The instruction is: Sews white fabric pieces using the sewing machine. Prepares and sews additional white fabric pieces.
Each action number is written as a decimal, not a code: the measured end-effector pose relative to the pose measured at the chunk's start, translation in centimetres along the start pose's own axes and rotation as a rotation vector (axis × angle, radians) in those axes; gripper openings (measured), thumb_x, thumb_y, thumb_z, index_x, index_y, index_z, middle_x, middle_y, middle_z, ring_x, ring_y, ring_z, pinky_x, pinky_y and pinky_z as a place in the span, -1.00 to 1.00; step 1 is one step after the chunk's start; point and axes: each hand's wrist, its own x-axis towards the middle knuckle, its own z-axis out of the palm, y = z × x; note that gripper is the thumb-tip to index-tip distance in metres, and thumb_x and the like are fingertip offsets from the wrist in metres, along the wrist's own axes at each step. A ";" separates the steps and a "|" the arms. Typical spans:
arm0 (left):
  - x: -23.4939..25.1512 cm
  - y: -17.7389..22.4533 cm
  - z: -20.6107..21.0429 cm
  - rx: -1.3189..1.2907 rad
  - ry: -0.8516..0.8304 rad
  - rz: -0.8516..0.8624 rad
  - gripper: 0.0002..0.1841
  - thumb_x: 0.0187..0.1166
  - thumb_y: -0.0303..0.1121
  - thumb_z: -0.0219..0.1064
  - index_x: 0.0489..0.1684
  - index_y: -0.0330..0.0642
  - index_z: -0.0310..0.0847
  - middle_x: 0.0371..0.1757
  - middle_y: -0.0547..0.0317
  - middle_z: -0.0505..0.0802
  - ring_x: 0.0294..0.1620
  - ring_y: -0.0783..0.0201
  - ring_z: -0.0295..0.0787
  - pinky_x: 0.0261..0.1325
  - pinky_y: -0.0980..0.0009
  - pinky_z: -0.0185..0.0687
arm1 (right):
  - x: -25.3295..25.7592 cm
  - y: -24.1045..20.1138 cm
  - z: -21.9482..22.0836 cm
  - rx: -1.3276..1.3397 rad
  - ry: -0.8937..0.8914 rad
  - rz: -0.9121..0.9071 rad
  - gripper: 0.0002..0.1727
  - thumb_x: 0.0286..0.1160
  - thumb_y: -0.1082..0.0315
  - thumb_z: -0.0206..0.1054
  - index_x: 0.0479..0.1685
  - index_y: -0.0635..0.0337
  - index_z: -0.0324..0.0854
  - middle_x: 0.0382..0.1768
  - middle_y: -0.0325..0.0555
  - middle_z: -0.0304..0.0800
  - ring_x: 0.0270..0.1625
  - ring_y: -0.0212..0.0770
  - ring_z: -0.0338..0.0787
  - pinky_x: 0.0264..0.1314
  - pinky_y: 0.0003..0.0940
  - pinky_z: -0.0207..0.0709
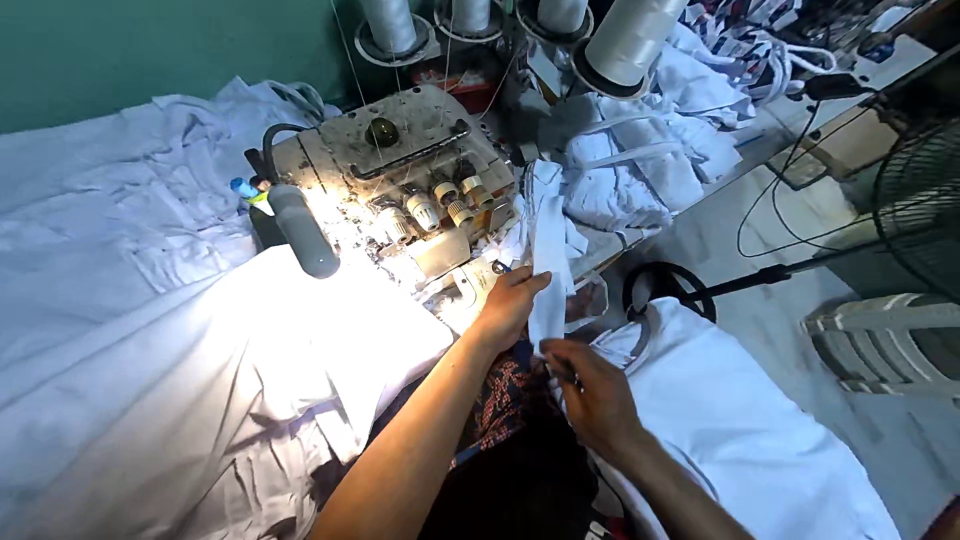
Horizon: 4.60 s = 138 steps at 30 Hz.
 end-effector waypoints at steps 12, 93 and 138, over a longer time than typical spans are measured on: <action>-11.0 2.4 -3.2 0.223 -0.146 0.110 -0.66 0.79 -0.41 0.17 0.47 -0.22 0.53 -0.08 0.04 0.87 -0.37 0.23 0.83 -0.38 0.32 0.83 | 1.1 -2.8 2.2 1.536 -0.261 0.769 -0.27 0.59 -0.47 0.02 0.03 0.03 0.70 -0.37 -0.26 0.76 -0.65 -0.52 0.48 -0.66 -0.61 0.36; -20.0 3.8 -13.6 0.036 0.259 0.210 -0.80 0.48 -0.45 0.51 -0.52 -0.18 0.62 -0.58 0.16 0.79 -0.57 0.31 0.79 -0.35 0.42 0.80 | 11.3 -11.5 6.1 0.791 -0.445 0.309 -0.79 0.53 0.40 0.24 0.04 0.17 0.68 -0.44 -0.27 0.70 -0.67 -0.40 0.62 -0.68 -0.49 0.60; -19.0 6.7 -13.0 0.203 0.313 0.096 -0.85 0.35 -0.50 0.38 -0.59 -0.05 0.69 -0.56 0.33 0.79 -0.51 0.48 0.72 -0.30 0.48 0.71 | 11.8 -10.6 8.6 1.085 -0.244 0.362 -0.79 0.41 0.38 0.48 -0.04 0.20 0.66 -0.37 -0.25 0.77 -0.60 -0.44 0.63 -0.60 -0.56 0.54</action>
